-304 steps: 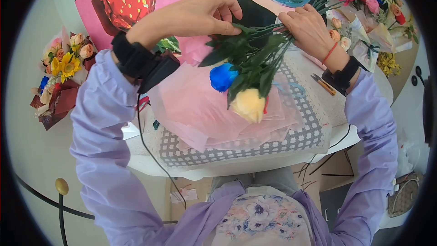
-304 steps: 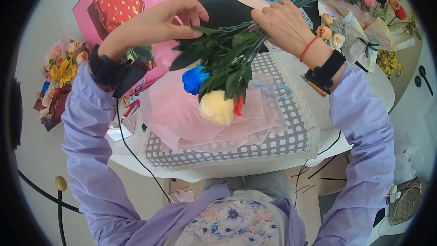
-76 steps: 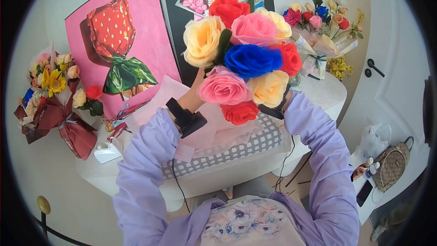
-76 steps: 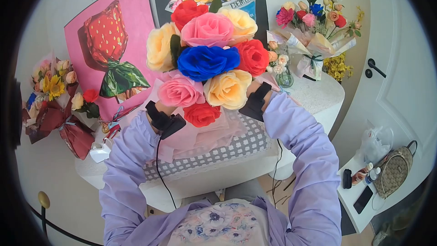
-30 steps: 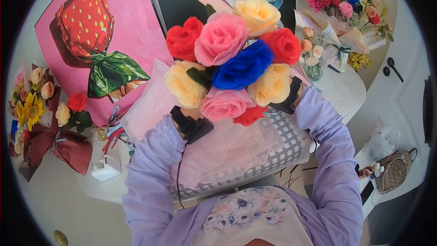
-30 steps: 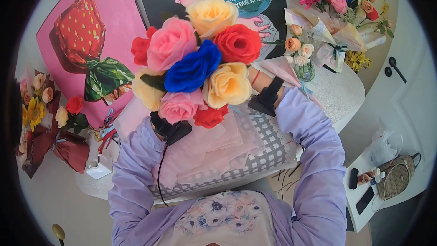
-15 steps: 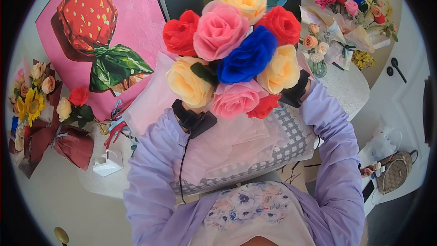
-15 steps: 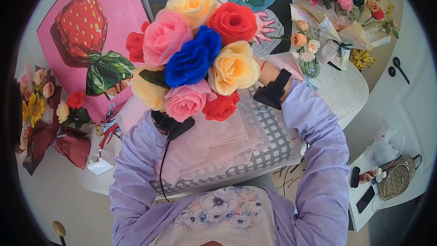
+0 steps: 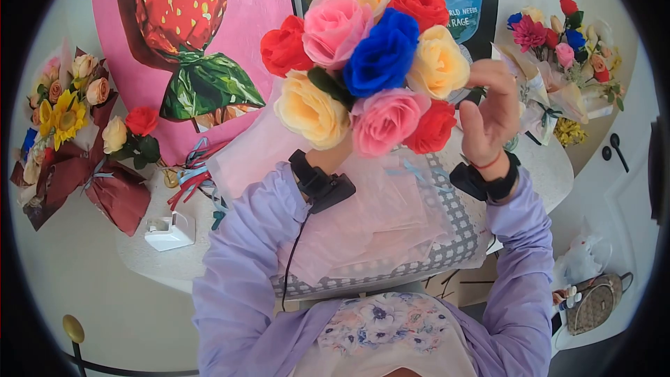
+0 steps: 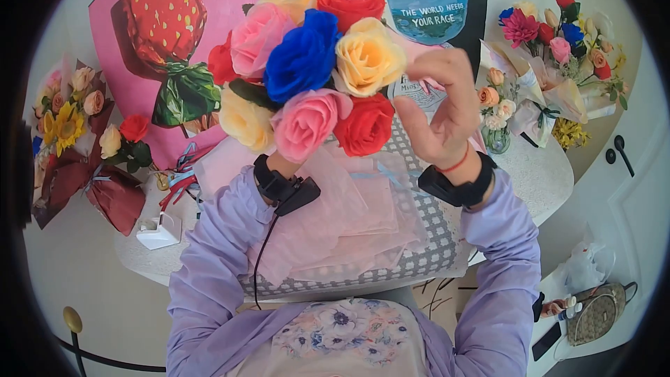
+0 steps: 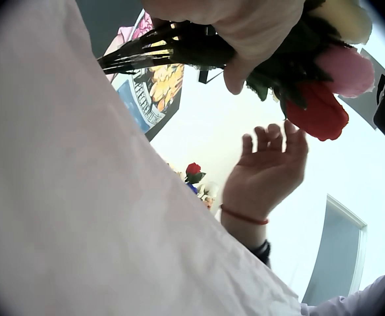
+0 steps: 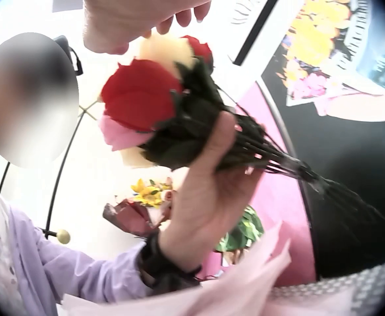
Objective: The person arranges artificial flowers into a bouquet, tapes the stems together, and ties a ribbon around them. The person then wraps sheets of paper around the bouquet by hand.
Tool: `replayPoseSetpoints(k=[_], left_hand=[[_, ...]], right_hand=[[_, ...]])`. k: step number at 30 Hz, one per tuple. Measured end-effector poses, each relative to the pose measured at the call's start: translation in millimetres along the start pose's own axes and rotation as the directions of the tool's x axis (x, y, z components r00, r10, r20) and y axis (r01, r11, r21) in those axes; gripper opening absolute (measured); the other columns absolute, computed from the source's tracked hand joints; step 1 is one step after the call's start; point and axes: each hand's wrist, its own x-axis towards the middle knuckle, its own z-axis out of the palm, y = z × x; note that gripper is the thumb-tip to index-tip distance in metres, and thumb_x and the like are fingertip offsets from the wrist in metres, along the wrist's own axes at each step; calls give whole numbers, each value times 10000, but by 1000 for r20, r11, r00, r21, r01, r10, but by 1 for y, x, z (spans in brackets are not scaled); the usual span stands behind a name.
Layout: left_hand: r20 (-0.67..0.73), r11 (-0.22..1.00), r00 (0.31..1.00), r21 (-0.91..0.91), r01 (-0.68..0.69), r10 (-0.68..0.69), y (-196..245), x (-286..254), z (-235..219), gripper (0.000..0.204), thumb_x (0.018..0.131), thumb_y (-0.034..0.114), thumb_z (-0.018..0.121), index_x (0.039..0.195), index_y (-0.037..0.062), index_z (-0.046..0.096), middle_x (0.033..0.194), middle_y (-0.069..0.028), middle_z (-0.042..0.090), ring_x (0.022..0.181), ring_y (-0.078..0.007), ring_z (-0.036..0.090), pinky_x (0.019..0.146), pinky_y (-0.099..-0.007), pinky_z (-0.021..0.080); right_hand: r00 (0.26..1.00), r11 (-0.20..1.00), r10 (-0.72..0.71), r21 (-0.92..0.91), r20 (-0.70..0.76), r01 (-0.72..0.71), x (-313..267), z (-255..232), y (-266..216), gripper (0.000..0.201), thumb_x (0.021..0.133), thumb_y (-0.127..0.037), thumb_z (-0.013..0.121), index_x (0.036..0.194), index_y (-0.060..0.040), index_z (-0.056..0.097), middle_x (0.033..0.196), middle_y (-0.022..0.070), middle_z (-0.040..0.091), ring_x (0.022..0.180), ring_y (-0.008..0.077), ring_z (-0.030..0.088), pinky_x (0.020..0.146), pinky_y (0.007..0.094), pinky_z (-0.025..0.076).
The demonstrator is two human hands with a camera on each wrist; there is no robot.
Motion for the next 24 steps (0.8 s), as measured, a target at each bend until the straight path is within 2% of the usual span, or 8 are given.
replayPoseSetpoints(k=[3,5,8,11,12,14,18,24], left_hand=[[6,1000,1000,27,-7,6,-8,-2,1,392,899,250,424,1239,57,384,1207,-109,460,1145,-220,424,1007,-335,318],[10,999,1000,43,-7,7,-16,0,2,393,898,248,427,1239,58,384,1206,-109,461,1144,-221,425,1006,-336,318],[11,997,1000,73,-11,10,-3,-10,0,394,895,247,430,1239,59,386,1205,-109,462,1142,-222,426,1004,-337,319],[10,995,1000,98,-4,3,1,-22,-1,395,893,245,433,1239,61,387,1204,-109,464,1140,-223,427,1002,-338,320],[11,994,1000,106,-5,4,-28,1,2,395,892,244,434,1239,61,387,1204,-108,464,1139,-224,427,1001,-339,321],[12,992,1000,124,-12,10,1,-28,0,396,890,243,436,1239,62,388,1203,-108,465,1138,-225,428,999,-340,321],[17,985,1000,170,-27,25,-6,-22,3,397,886,240,441,1238,64,390,1202,-108,467,1135,-227,430,997,-342,323],[22,970,998,239,-55,51,-12,-19,10,399,881,236,447,1238,66,392,1199,-107,470,1131,-230,432,992,-344,325]], right_hand=[[992,982,-129,-134,16,130,38,1,-40,358,629,-70,707,958,-20,576,835,112,567,742,237,534,660,295,406],[971,935,-81,-321,226,153,52,-1,-63,390,681,-83,651,1040,31,547,944,149,555,836,220,502,717,295,396],[922,927,44,-359,385,106,63,1,-72,471,633,-71,695,1071,15,543,954,118,564,822,222,519,713,295,406],[890,897,200,-441,409,1,73,1,-83,581,584,-114,746,1115,-26,529,970,105,576,841,218,537,715,300,421],[867,877,272,-478,418,-45,76,1,-86,636,560,-136,772,1137,-46,521,978,99,582,850,216,545,717,303,428],[857,860,284,-510,431,-28,76,4,-92,666,541,-156,781,1144,-62,514,977,94,584,852,228,552,719,306,433],[817,810,361,-585,450,-36,81,8,-96,678,522,-180,779,1138,-90,512,955,83,589,829,266,562,704,320,445],[828,814,289,-579,481,52,77,9,-90,675,521,-183,757,1142,-102,503,914,84,591,772,266,558,649,330,440]])
